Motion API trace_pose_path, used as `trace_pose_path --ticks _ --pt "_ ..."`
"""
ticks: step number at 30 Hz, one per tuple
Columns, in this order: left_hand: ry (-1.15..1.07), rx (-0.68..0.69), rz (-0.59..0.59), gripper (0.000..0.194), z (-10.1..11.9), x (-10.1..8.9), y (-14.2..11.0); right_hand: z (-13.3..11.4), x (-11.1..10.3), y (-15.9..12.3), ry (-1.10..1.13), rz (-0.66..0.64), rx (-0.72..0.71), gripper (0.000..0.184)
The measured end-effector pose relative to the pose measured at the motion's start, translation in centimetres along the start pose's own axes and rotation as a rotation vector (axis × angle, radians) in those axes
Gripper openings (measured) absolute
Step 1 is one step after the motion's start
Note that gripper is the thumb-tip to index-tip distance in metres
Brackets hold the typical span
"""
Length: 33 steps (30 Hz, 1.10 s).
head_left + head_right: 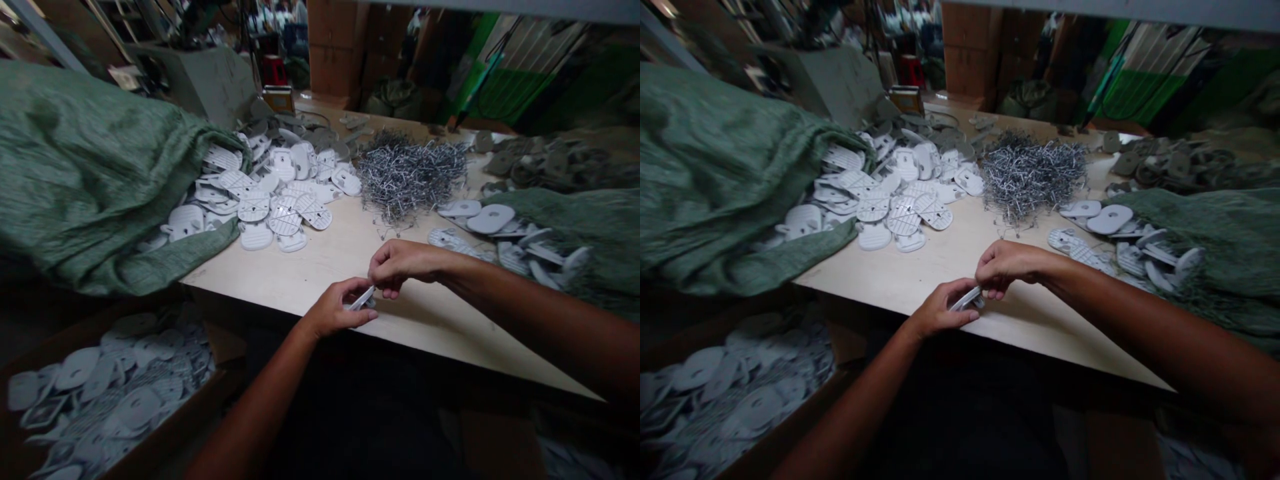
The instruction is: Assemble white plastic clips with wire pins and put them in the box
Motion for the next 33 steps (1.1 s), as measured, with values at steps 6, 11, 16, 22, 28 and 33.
trace_pose_path --ticks 6,11,16,22,28,33 --pt "0.038 0.005 0.006 0.056 0.3 0.0 0.0 0.1 0.1 -0.3 0.006 0.020 -0.009 0.022" --pt "0.178 0.029 0.033 0.060 0.8 0.1 -0.1 0.6 0.0 -0.3 0.004 -0.010 -0.011 0.023" --pt "0.295 0.080 0.057 0.060 1.3 0.2 -0.3 1.5 -0.3 -0.3 0.013 -0.025 0.007 0.026" --pt "0.357 0.093 0.072 0.064 1.4 0.1 -0.1 2.1 -0.3 0.0 0.022 -0.010 -0.014 0.025" --pt "0.088 -0.070 0.107 0.074 1.0 -1.2 -0.3 4.4 -3.6 0.5 -0.161 0.399 -0.302 0.021" --pt "-0.484 -0.177 0.284 0.070 0.7 -3.3 -3.1 8.1 -10.9 -2.6 -0.430 1.000 -0.395 0.022"
Point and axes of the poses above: each hand's wrist, its own y-axis towards the middle knuckle, its own x-axis out of the palm, z = x × y, the point moved 1 cm from there along y, towards the middle knuckle, and after that the axes turned 14 degrees about z, right-handed, at the moved point
